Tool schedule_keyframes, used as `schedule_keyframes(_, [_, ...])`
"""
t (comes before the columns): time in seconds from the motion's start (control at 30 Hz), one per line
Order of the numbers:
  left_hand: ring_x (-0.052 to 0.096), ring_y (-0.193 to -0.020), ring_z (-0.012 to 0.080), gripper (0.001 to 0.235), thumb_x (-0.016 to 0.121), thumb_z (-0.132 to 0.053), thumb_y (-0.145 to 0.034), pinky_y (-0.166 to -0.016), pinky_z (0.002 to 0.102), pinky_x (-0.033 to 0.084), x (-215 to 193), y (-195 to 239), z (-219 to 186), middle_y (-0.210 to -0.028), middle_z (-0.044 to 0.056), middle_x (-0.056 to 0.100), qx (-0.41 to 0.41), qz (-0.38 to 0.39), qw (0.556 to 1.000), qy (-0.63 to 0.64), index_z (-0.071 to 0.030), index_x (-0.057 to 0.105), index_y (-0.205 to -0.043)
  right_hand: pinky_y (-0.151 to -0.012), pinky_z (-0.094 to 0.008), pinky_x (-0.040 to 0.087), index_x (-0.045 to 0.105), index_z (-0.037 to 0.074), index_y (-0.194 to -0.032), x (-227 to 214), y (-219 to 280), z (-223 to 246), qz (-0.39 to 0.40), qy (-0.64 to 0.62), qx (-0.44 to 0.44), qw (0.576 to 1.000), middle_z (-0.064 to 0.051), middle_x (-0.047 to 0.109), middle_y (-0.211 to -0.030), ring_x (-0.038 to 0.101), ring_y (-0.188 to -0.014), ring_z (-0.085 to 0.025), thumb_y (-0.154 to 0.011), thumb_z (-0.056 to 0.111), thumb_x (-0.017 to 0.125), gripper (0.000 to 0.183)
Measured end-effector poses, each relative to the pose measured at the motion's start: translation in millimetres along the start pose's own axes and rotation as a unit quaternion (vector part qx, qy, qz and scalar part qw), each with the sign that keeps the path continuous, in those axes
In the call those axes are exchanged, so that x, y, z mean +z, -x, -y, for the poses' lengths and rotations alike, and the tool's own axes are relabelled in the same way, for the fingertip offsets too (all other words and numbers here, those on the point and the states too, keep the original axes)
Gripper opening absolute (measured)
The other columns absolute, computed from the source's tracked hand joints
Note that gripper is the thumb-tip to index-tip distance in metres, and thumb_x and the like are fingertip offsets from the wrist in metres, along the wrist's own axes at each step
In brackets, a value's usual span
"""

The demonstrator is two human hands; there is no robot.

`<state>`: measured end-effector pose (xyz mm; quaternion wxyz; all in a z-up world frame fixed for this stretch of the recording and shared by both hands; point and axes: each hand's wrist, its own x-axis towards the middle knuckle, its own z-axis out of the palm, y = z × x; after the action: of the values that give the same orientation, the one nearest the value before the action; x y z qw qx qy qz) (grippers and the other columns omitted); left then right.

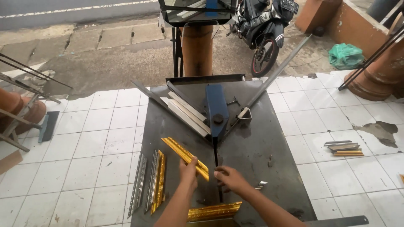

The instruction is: Cutting decorative frame moldings into specific lengths using a manual miter cutting machine and sorting the pieces.

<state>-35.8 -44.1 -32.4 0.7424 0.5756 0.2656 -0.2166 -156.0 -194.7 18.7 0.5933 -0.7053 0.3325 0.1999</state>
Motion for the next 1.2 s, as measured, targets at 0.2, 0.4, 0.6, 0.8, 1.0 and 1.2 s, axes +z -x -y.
schedule_keyframes(0.2, [0.079, -0.113, 0.0344, 0.055, 0.084, -0.038, -0.102, -0.096, 0.053, 0.063, 19.8, -57.9, 14.1, -0.125, 0.009, 0.081, 0.086, -0.044, 0.918, -0.384, -0.011, 0.062, -0.144, -0.112, -0.045, 0.057, 0.079, 0.019, -0.140, -27.8, -74.8, -35.0, -0.146, 0.219, -0.110, 0.958, -0.003, 0.081, -0.143, 0.074, -0.133, -0.029, -0.104, 0.050, 0.064, 0.050])
schedule_keyframes(0.4, [0.046, -0.153, 0.0368, 0.072, 0.077, -0.045, -0.102, -0.119, 0.061, 0.046, -27.5, -35.7, -2.9, -0.169, 0.008, 0.049, 0.386, 0.047, 0.573, -0.722, -0.021, 0.050, -0.164, -0.119, -0.065, 0.049, 0.060, 0.029, -0.159, -78.9, -65.2, -15.0, -0.178, 0.422, -0.076, 0.886, 0.003, 0.051, -0.169, 0.047, -0.154, -0.032, -0.109, 0.045, 0.065, 0.052])
schedule_keyframes(0.6, [0.003, -0.173, 0.0456, 0.086, 0.047, -0.063, -0.113, -0.132, 0.079, 0.013, -20.6, -19.7, -19.8, -0.191, -0.006, 0.005, 0.300, 0.143, 0.532, -0.778, -0.033, 0.005, -0.182, -0.128, -0.074, 0.032, 0.019, 0.041, -0.178, -92.2, -75.9, -12.3, -0.157, 0.516, 0.000, 0.842, 0.004, 0.006, -0.191, 0.010, -0.174, -0.036, -0.109, 0.069, 0.054, 0.083])
schedule_keyframes(0.8, [-0.004, -0.174, 0.0435, 0.092, 0.047, -0.066, -0.112, -0.134, 0.077, 0.009, -4.4, -18.3, -47.1, -0.192, -0.005, -0.001, 0.259, 0.184, 0.519, -0.793, -0.033, -0.002, -0.183, -0.129, -0.075, 0.029, 0.015, 0.043, -0.179, -90.0, -76.8, -21.1, -0.161, 0.523, -0.007, 0.837, 0.005, 0.005, -0.191, 0.008, -0.175, -0.035, -0.110, 0.072, 0.043, 0.080])
schedule_keyframes(1.0, [-0.002, -0.174, 0.0447, 0.093, 0.049, -0.068, -0.113, -0.134, 0.077, 0.010, -8.5, -25.4, -44.9, -0.192, -0.005, 0.000, 0.269, 0.193, 0.502, -0.799, -0.033, -0.002, -0.182, -0.130, -0.073, 0.026, 0.009, 0.047, -0.180, -89.4, -79.9, -22.9, -0.155, 0.528, 0.011, 0.835, 0.007, 0.000, -0.192, 0.003, -0.176, -0.033, -0.110, 0.074, 0.039, 0.080])
schedule_keyframes(1.2, [-0.002, -0.174, 0.0449, 0.094, 0.056, -0.063, -0.113, -0.133, 0.077, 0.012, -5.6, -19.3, -49.1, -0.192, -0.005, 0.001, 0.260, 0.196, 0.513, -0.794, -0.031, 0.001, -0.183, -0.130, -0.076, 0.023, 0.012, 0.046, -0.179, -90.0, -75.2, -20.9, -0.152, 0.513, 0.000, 0.845, 0.005, 0.001, -0.192, 0.002, -0.177, -0.034, -0.110, 0.071, 0.042, 0.079])
